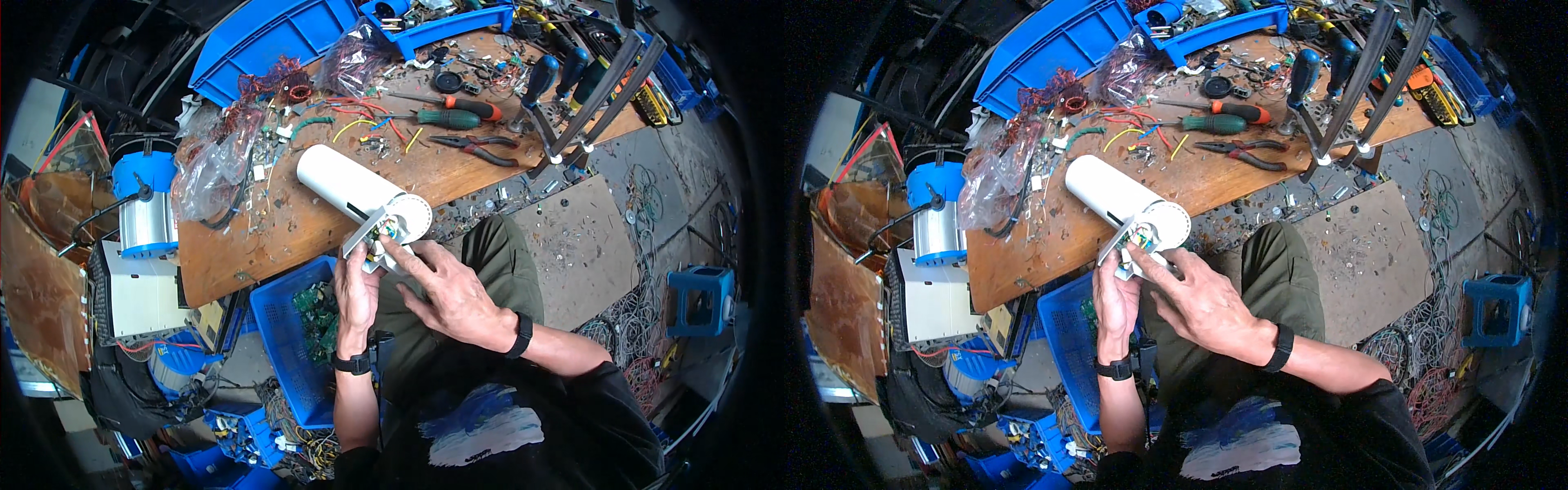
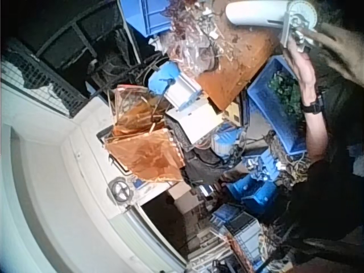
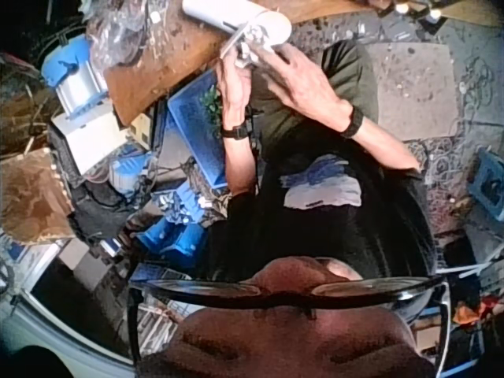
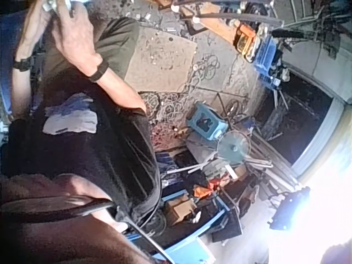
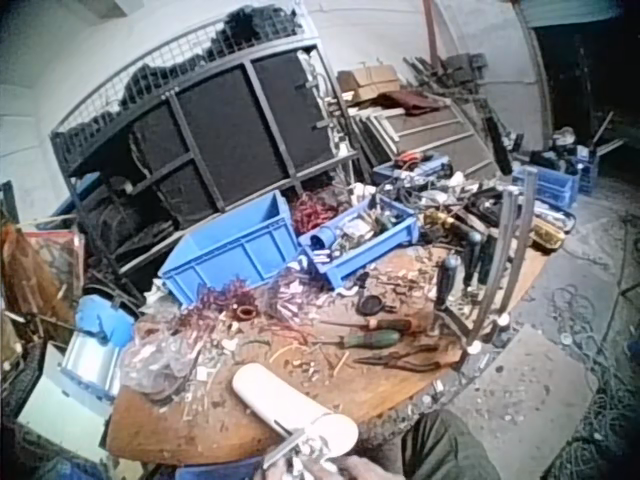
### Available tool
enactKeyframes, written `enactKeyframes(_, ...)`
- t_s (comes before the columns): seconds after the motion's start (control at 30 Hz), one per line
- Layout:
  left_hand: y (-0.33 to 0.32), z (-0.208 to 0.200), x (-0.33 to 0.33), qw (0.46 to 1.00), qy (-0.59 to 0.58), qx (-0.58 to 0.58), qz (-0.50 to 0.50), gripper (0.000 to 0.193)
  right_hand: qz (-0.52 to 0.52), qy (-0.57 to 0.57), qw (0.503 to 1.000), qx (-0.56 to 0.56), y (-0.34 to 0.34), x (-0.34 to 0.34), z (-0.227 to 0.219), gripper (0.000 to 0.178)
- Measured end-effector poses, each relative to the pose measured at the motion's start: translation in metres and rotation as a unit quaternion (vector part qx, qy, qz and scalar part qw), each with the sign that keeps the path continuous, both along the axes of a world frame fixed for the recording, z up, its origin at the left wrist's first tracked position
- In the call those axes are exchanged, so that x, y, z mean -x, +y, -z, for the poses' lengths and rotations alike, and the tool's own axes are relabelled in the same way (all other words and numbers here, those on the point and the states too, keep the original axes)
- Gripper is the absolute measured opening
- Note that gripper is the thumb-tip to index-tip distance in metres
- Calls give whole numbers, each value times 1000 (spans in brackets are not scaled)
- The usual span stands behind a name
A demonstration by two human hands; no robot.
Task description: The person disassembles a white cylindrical electronic device, likely a security camera, using pliers. They remove the outer casing, extract the internal circuit board, and cut wires to separate components.
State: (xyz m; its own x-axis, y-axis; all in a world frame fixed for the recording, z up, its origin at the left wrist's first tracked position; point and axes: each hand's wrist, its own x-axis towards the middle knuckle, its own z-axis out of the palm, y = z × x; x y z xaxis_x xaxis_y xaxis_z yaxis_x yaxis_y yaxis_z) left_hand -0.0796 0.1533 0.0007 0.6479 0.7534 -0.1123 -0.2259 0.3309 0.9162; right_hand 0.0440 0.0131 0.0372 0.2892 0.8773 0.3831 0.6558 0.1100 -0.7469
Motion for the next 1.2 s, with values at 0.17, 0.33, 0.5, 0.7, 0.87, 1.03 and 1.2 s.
enactKeyframes(0.17, -2, 6, -1, 999, 20, -30, 7, 42, -5, 134, 990, -37, -5, -8, 9, 83)
enactKeyframes(0.33, -6, 4, -5, 999, 1, -12, 31, 44, 58, 292, 955, -14, -2, -6, 28, 71)
enactKeyframes(0.5, -9, 3, -5, 999, -13, 31, 39, 47, 57, 139, 986, -68, 4, -15, 24, 51)
enactKeyframes(0.7, -42, -2, -6, 989, 53, -121, -72, 73, 25, 31, 996, -83, 8, -16, 23, 43)
enactKeyframes(0.87, -46, 5, -6, 985, 62, -136, -81, 87, -1, -18, 997, -81, 7, -16, 30, 43)
enactKeyframes(1.03, -42, 13, 4, 995, 5, -55, -85, 91, -31, -3, 995, -95, 0, -42, 12, 42)
enactKeyframes(1.2, -32, 20, 16, 990, 48, -111, -72, 106, 163, -184, 969, -41, 3, -112, 10, 55)
